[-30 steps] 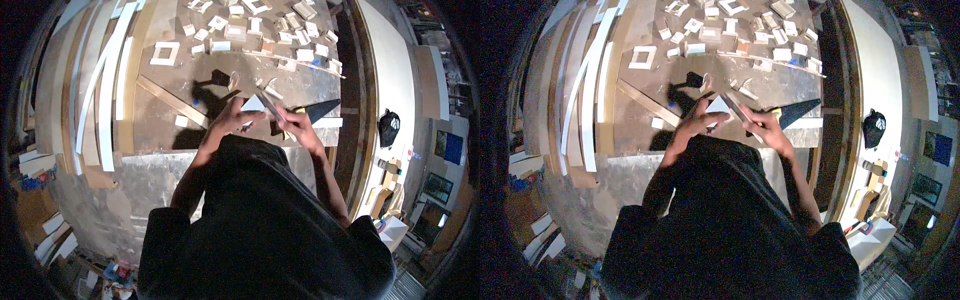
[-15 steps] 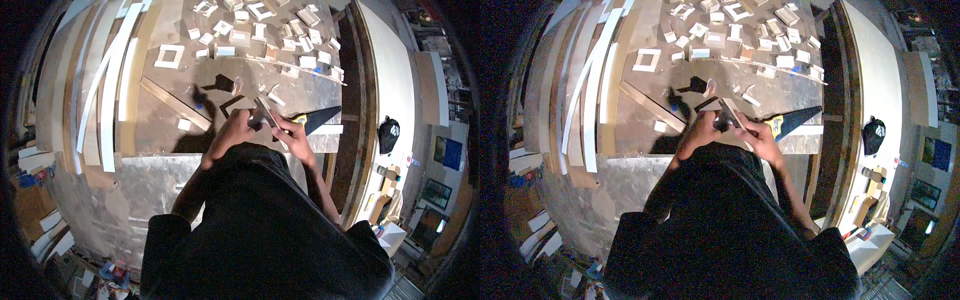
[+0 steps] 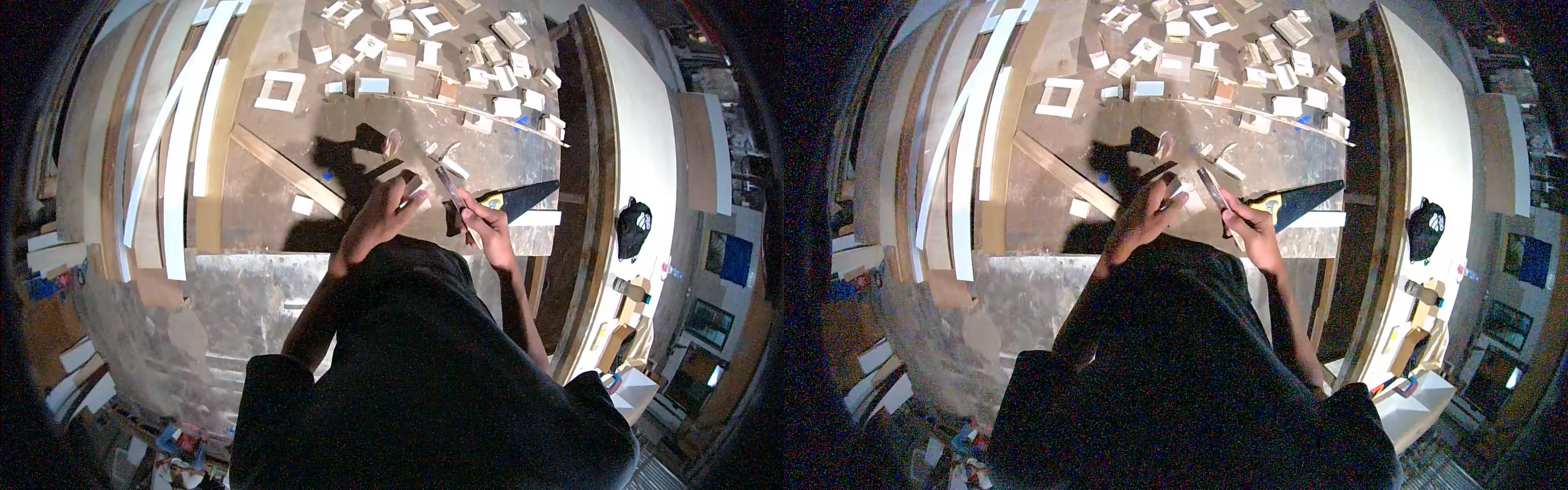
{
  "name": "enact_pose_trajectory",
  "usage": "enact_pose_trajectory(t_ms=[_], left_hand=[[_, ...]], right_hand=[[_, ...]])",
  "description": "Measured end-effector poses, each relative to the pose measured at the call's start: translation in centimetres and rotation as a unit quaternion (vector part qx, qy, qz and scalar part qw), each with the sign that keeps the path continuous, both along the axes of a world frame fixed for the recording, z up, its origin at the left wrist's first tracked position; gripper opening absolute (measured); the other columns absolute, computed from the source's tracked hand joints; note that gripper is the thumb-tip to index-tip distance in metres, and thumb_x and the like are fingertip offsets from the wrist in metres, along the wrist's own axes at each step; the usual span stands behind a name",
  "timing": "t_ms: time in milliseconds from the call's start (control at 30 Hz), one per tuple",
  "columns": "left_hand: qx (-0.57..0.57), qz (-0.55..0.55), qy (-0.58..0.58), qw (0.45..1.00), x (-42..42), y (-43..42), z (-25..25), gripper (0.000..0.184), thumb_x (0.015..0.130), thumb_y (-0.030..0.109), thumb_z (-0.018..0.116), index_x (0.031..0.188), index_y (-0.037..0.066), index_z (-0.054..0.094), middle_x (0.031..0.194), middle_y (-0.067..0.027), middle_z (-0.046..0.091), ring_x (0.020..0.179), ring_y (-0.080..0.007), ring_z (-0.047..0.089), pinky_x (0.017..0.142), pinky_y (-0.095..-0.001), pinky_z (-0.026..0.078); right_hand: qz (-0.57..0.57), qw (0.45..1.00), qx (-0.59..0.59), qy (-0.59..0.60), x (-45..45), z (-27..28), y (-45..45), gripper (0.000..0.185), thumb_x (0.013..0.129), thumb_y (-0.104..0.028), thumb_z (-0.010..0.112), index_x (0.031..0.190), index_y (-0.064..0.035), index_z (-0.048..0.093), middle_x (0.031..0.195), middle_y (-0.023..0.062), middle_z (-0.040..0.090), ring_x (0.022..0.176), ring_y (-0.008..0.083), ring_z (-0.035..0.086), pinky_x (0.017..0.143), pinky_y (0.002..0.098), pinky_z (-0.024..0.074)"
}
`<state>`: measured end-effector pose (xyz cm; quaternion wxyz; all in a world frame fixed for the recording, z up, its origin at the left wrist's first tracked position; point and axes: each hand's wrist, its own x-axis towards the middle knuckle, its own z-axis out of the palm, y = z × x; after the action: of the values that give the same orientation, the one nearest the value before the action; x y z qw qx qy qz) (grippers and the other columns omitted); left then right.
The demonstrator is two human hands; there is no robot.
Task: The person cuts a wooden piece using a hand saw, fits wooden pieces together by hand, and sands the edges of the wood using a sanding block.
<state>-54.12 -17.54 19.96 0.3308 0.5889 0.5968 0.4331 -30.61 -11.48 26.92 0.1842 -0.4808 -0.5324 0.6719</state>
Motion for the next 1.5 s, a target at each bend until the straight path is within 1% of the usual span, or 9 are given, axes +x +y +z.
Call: enact_pose_trajectory(t_ms=[133,233,333,400,700,867,1167,1233,1500], left_hand=[[0.176,-0.034,0.230,0.957,-0.9,-1.1,-0.9,0.030,0.095,0.011,0.061,0.122,-0.001,0.058,0.117,-0.0255,0.053,0.101,-0.0379,0.059,0.084,-0.0438,0.050],[0.041,-0.093,0.227,0.969,-0.8,-1.8,0.5,0.039,0.093,0.005,0.060,0.131,0.000,0.056,0.130,-0.0255,0.044,0.117,-0.0386,0.054,0.096,-0.0424,0.048],[0.175,-0.026,0.252,0.951,-0.6,-1.2,0.9,0.038,0.097,0.008,0.058,0.131,-0.005,0.051,0.128,-0.0291,0.047,0.121,-0.0414,0.053,0.102,-0.0427,0.045],[0.089,0.026,0.085,0.992,-0.1,-0.9,0.8,0.049,0.102,0.031,0.056,0.135,-0.004,0.048,0.129,-0.0285,0.056,0.115,-0.0427,0.056,0.099,-0.0457,0.044],[-0.023,-0.025,0.061,0.998,-1.3,0.0,2.1,0.081,0.083,0.035,0.077,0.137,-0.007,0.032,0.110,-0.0315,0.063,0.105,-0.0460,0.063,0.088,-0.0488,0.052],[-0.025,0.058,0.084,0.994,-0.3,0.6,2.5,0.068,0.068,0.029,0.080,0.121,-0.002,0.050,0.096,-0.0278,0.067,0.093,-0.0457,0.066,0.081,-0.0508,0.054],[-0.071,0.123,0.125,0.982,0.6,1.1,3.1,0.048,0.068,0.029,0.081,0.102,0.001,0.063,0.097,-0.0244,0.068,0.093,-0.0438,0.067,0.081,-0.0494,0.054],[-0.202,0.097,0.140,0.964,0.2,2.1,4.0,0.048,0.068,0.033,0.082,0.100,0.003,0.064,0.096,-0.0235,0.068,0.094,-0.0422,0.067,0.082,-0.0490,0.053],[-0.164,0.099,0.156,0.969,0.3,1.7,4.5,0.038,0.073,0.032,0.078,0.094,0.002,0.067,0.088,-0.0227,0.069,0.088,-0.0432,0.068,0.076,-0.0509,0.054]], right_hand=[[-0.002,1.000,0.008,-0.007,-0.5,-0.1,-0.3,0.044,0.098,-0.015,0.065,0.140,-0.0026,0.057,0.103,0.0011,0.068,0.077,0.0068,0.052,0.073,0.0235,0.0459],[0.011,1.000,0.015,-0.018,-0.7,-0.3,-0.4,0.044,0.098,-0.014,0.065,0.139,-0.0017,0.057,0.113,0.0038,0.070,0.085,0.0082,0.057,0.081,0.0246,0.0477],[0.003,0.998,0.055,-0.018,-1.3,-0.5,-0.9,0.043,0.097,-0.012,0.066,0.138,-0.0007,0.058,0.119,0.0061,0.069,0.101,0.0110,0.060,0.093,0.0262,0.0458],[0.005,0.999,0.047,-0.016,-1.3,-0.3,-0.9,0.043,0.097,-0.011,0.066,0.138,-0.0003,0.058,0.123,0.0076,0.068,0.110,0.0122,0.058,0.098,0.0271,0.0433],[0.014,0.997,0.080,0.004,-2.1,0.1,-1.6,0.044,0.096,-0.010,0.066,0.138,0.0008,0.057,0.135,0.0115,0.063,0.123,0.0144,0.055,0.107,0.0293,0.0383],[0.031,0.997,0.066,-0.016,-2.5,-0.5,-2.0,0.045,0.096,-0.010,0.065,0.140,0.0003,0.055,0.136,0.0117,0.062,0.123,0.0139,0.054,0.107,0.0291,0.0385],[-0.011,0.999,0.046,-0.013,-3.7,0.5,-2.6,0.044,0.097,-0.016,0.066,0.139,-0.0039,0.057,0.086,-0.0014,0.059,0.080,0.0073,0.047,0.075,0.0237,0.0422],[-0.022,0.998,0.057,-0.032,-2.9,0.4,-3.2,0.045,0.097,-0.017,0.066,0.138,-0.0029,0.057,0.090,0.0006,0.062,0.082,0.0084,0.049,0.077,0.0240,0.0431],[0.047,0.989,0.136,-0.035,-1.8,0.9,-2.4,0.043,0.095,-0.019,0.069,0.134,-0.0018,0.061,0.123,0.0140,0.069,0.117,0.0134,0.059,0.103,0.0281,0.0432]])
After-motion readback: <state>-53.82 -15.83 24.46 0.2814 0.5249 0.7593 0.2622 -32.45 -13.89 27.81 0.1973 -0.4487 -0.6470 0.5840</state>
